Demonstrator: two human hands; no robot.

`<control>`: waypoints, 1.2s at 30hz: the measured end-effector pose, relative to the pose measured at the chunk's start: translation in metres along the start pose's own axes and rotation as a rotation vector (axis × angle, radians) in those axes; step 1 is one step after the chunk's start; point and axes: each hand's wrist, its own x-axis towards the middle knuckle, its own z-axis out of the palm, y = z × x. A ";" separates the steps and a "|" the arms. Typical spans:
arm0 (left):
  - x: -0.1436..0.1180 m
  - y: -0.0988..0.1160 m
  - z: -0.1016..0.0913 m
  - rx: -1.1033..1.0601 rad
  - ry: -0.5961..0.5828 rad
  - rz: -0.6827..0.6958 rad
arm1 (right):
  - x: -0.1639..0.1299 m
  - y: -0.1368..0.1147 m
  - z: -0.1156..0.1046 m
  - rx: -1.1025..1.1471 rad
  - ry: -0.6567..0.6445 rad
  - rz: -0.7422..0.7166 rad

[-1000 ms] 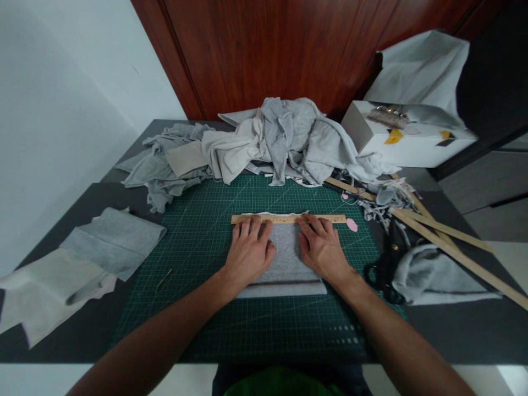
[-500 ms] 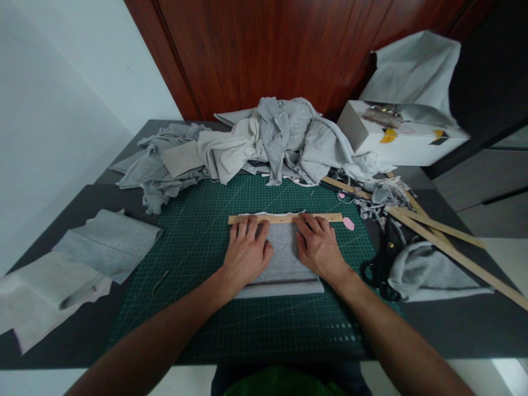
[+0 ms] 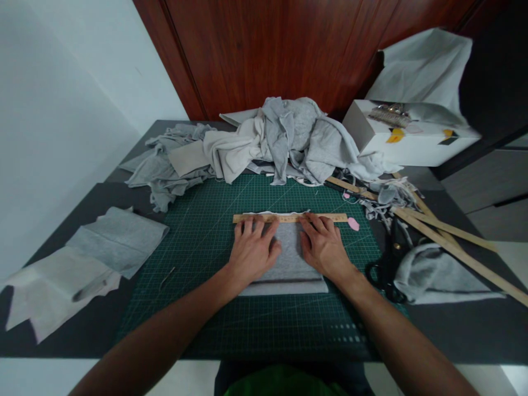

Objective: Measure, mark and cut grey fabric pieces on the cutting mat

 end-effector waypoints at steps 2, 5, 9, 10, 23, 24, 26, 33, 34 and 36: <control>0.001 0.002 -0.001 0.012 0.002 -0.004 | 0.000 0.000 0.000 -0.005 -0.004 -0.001; 0.002 0.003 -0.002 0.020 0.004 -0.003 | 0.000 -0.002 0.000 -0.004 -0.012 0.010; 0.004 0.003 -0.001 0.027 0.025 0.005 | 0.004 0.004 -0.005 0.072 0.001 -0.026; 0.004 0.002 -0.001 0.025 0.031 0.006 | 0.006 0.010 -0.008 0.096 0.020 -0.038; 0.006 0.003 0.001 0.024 0.025 -0.006 | -0.020 0.120 -0.019 -0.122 0.157 0.421; 0.006 0.003 0.001 0.021 0.028 -0.010 | -0.019 0.119 -0.017 -0.136 0.156 0.421; 0.006 0.004 0.002 0.016 0.034 -0.014 | -0.018 0.116 -0.013 -0.142 0.162 0.413; 0.003 0.006 0.002 0.031 0.033 -0.019 | -0.017 0.110 -0.015 -0.007 0.249 0.507; 0.002 0.007 0.002 0.026 0.032 -0.022 | -0.016 0.108 -0.018 0.028 0.259 0.542; 0.001 0.007 0.002 0.020 0.030 -0.027 | -0.011 0.099 -0.025 0.111 0.279 0.578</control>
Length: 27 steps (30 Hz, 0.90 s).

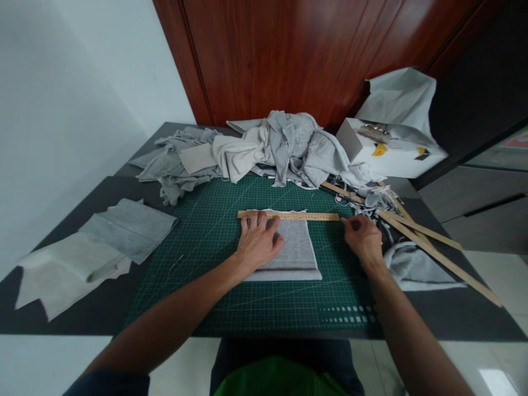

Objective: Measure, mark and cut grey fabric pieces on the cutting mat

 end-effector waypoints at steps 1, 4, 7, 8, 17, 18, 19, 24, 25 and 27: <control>-0.001 0.000 0.000 0.000 -0.001 -0.001 | 0.000 -0.009 -0.002 0.051 -0.008 0.001; -0.002 0.001 0.001 -0.006 -0.006 0.001 | 0.000 -0.049 -0.002 0.277 -0.137 -0.041; -0.003 0.002 0.002 -0.028 -0.004 -0.001 | -0.001 -0.103 0.014 0.591 -0.396 -0.089; -0.003 0.003 0.001 -0.035 -0.002 -0.001 | -0.001 -0.121 0.022 0.663 -0.478 -0.120; -0.005 0.004 0.002 -0.088 -0.001 -0.016 | 0.010 -0.207 0.099 0.637 -0.802 -0.385; -0.005 0.004 0.002 -0.095 0.000 -0.013 | 0.011 -0.208 0.102 0.603 -0.808 -0.391; -0.005 0.004 0.003 -0.101 0.001 -0.011 | 0.012 -0.209 0.104 0.573 -0.811 -0.399; -0.005 0.004 0.003 -0.113 0.002 -0.016 | 0.013 -0.212 0.106 0.435 -0.793 -0.469; -0.005 0.004 0.003 -0.115 0.001 -0.017 | 0.013 -0.213 0.107 0.411 -0.789 -0.486; -0.005 0.004 0.002 -0.118 -0.001 -0.013 | 0.013 -0.214 0.107 0.377 -0.779 -0.521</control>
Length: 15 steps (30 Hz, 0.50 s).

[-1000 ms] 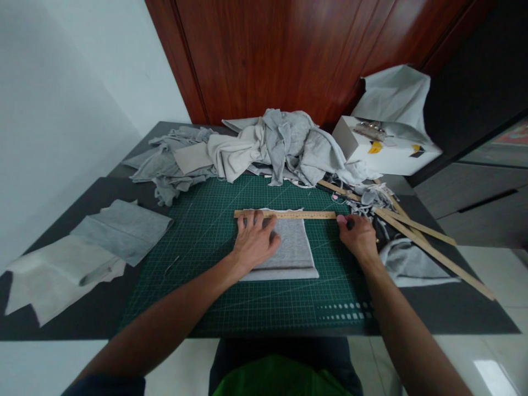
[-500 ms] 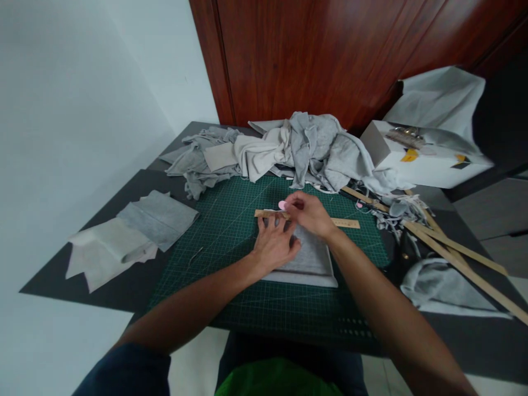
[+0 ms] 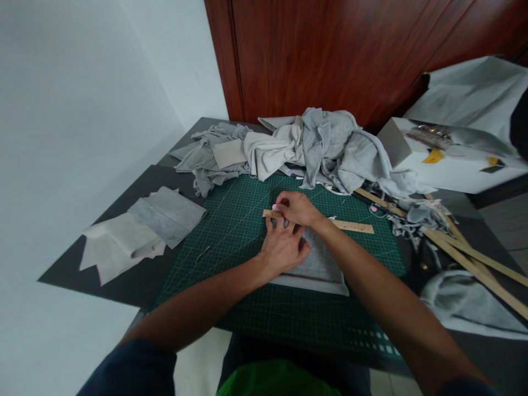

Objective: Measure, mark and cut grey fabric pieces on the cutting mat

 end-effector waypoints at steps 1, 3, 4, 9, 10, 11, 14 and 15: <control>0.000 0.000 0.000 0.000 0.000 0.003 | 0.001 0.000 0.001 -0.016 -0.003 -0.013; 0.000 0.000 -0.001 0.002 0.001 0.007 | 0.002 0.000 0.002 -0.044 -0.012 -0.039; 0.000 0.000 -0.001 0.002 0.002 0.008 | 0.003 0.000 0.002 -0.058 -0.014 -0.050; 0.000 0.000 -0.001 0.008 -0.009 -0.002 | 0.006 -0.003 0.004 -0.138 -0.012 -0.101; 0.000 0.000 -0.001 0.010 -0.013 -0.004 | 0.007 -0.004 0.004 -0.155 -0.012 -0.113; 0.000 0.001 -0.001 0.011 -0.017 -0.007 | 0.007 -0.004 0.004 -0.170 -0.009 -0.121; 0.000 0.001 -0.001 0.013 -0.023 -0.010 | 0.007 -0.003 0.003 -0.204 -0.015 -0.135; 0.000 0.001 -0.002 0.013 -0.023 -0.009 | 0.007 -0.002 0.002 -0.208 -0.022 -0.139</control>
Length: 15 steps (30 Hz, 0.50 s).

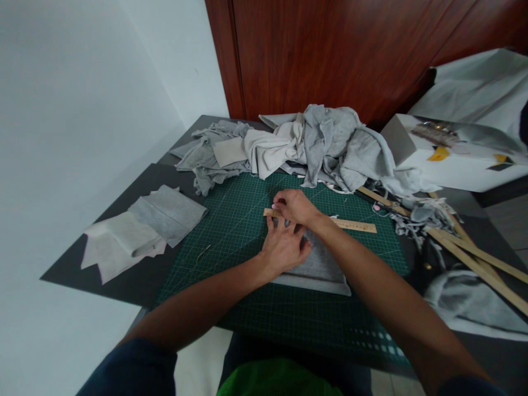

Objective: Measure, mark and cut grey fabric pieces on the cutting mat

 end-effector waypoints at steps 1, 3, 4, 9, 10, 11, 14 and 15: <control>0.000 0.000 0.000 -0.001 0.002 0.001 | 0.000 0.001 0.000 0.002 -0.009 -0.006; 0.000 0.000 -0.001 -0.005 0.005 0.001 | -0.001 0.002 -0.001 0.015 -0.020 -0.015; 0.000 0.001 -0.001 -0.007 0.005 -0.001 | -0.001 0.002 0.000 0.021 -0.024 -0.012; 0.000 0.001 -0.001 -0.007 -0.001 -0.008 | 0.002 -0.002 0.000 0.039 -0.028 -0.008; 0.000 0.001 -0.002 -0.006 0.000 -0.006 | 0.002 -0.002 -0.001 0.042 -0.030 -0.013; 0.000 0.001 -0.002 -0.006 0.003 -0.004 | 0.002 -0.001 -0.002 0.043 -0.035 -0.017; 0.000 0.001 -0.003 0.000 0.006 0.000 | 0.000 0.003 -0.008 0.015 -0.063 -0.032; 0.000 0.001 -0.003 0.003 0.008 0.002 | 0.000 0.004 -0.009 -0.003 -0.073 -0.039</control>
